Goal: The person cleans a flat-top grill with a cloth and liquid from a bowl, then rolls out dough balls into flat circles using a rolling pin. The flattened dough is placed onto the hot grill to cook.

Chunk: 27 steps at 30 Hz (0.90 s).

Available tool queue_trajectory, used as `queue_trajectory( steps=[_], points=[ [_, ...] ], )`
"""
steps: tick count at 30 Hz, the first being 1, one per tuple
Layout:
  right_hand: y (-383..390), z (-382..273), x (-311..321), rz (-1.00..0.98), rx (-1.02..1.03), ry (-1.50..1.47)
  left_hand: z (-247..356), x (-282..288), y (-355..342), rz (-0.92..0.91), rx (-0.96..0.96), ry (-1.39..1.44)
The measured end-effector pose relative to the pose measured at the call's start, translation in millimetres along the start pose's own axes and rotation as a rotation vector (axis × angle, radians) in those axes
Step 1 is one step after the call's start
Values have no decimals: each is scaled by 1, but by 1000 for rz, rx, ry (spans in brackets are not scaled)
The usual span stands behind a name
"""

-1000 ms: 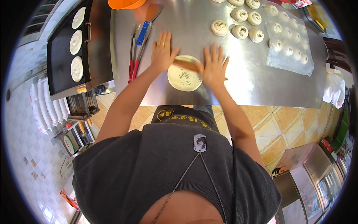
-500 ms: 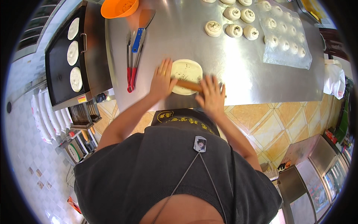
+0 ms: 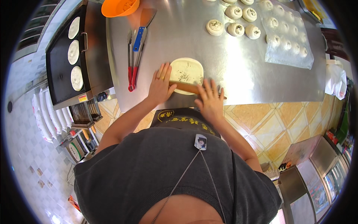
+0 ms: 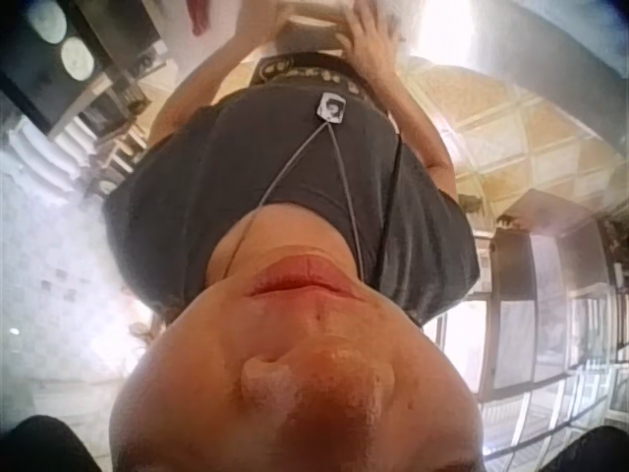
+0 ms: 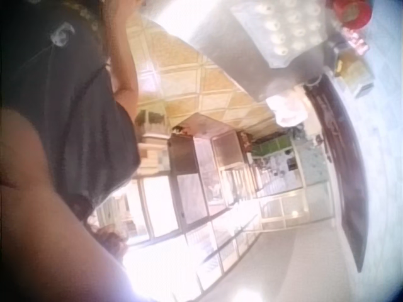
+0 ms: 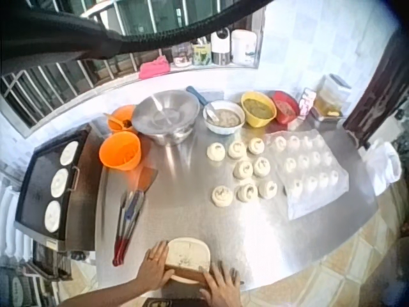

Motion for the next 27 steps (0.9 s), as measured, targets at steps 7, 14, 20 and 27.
queue_trajectory(
  steps=[7, 14, 20, 27],
  points=[
    [-86, 71, 46, 337, -196, 109, -18, 16, -122, 213, 44, 32],
    [-9, 17, 4, 58, 19, 83, 2, -5, -5, 77, -6, 46],
    [-133, 52, 62, 489, -152, 78, -45, 26, -120, 322, 114, 30],
    [-8, 9, -4, 138, 129, -95, -14, 0, 11, 22, 105, 83]
  ],
)
Point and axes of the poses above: each hand's wrist, its own y-axis away from the middle knuckle, its own x-axis out of the back of the hand, z = x × y, the point moved 8 cm from there along -y, towards the middle knuckle, and after that the axes turned 2 degrees about -x, right-handed, at the moved point
